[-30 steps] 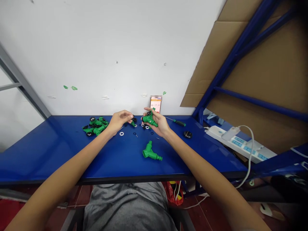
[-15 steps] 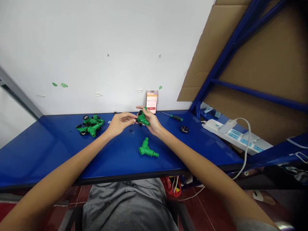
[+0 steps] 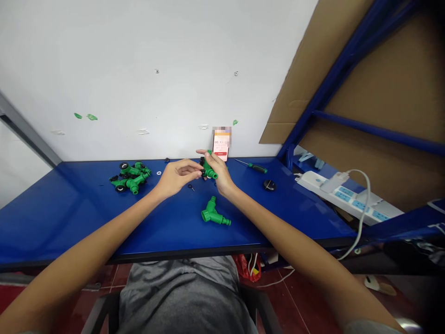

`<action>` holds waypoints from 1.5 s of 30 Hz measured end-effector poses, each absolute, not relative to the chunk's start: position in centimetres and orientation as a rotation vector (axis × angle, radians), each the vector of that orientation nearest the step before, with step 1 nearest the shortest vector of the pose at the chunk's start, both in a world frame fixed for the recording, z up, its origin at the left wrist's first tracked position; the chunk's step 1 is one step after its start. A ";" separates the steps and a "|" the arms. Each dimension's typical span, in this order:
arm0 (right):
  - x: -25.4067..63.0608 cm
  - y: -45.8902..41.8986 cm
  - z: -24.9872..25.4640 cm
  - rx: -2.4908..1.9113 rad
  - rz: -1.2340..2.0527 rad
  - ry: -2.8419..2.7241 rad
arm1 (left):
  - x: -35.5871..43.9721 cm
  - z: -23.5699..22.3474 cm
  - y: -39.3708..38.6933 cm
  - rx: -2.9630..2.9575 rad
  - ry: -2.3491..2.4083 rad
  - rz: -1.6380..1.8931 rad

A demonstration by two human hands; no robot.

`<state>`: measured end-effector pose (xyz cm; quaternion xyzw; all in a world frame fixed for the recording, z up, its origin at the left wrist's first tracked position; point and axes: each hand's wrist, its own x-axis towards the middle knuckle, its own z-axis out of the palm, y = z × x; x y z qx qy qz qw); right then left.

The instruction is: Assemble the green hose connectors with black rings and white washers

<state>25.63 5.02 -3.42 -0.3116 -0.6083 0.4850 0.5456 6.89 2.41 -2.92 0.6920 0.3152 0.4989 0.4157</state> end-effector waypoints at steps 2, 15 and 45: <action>25.7 4.9 -3.3 -0.744 1.132 -1.444 | 7.0 -2.8 2.2 1.724 0.783 1.260; 25.6 4.6 -3.3 -0.778 1.124 -1.450 | 6.9 -2.7 1.9 2.073 0.784 1.370; 25.0 4.5 -4.2 -0.757 1.226 -1.345 | 7.9 -4.9 2.3 1.887 0.747 1.449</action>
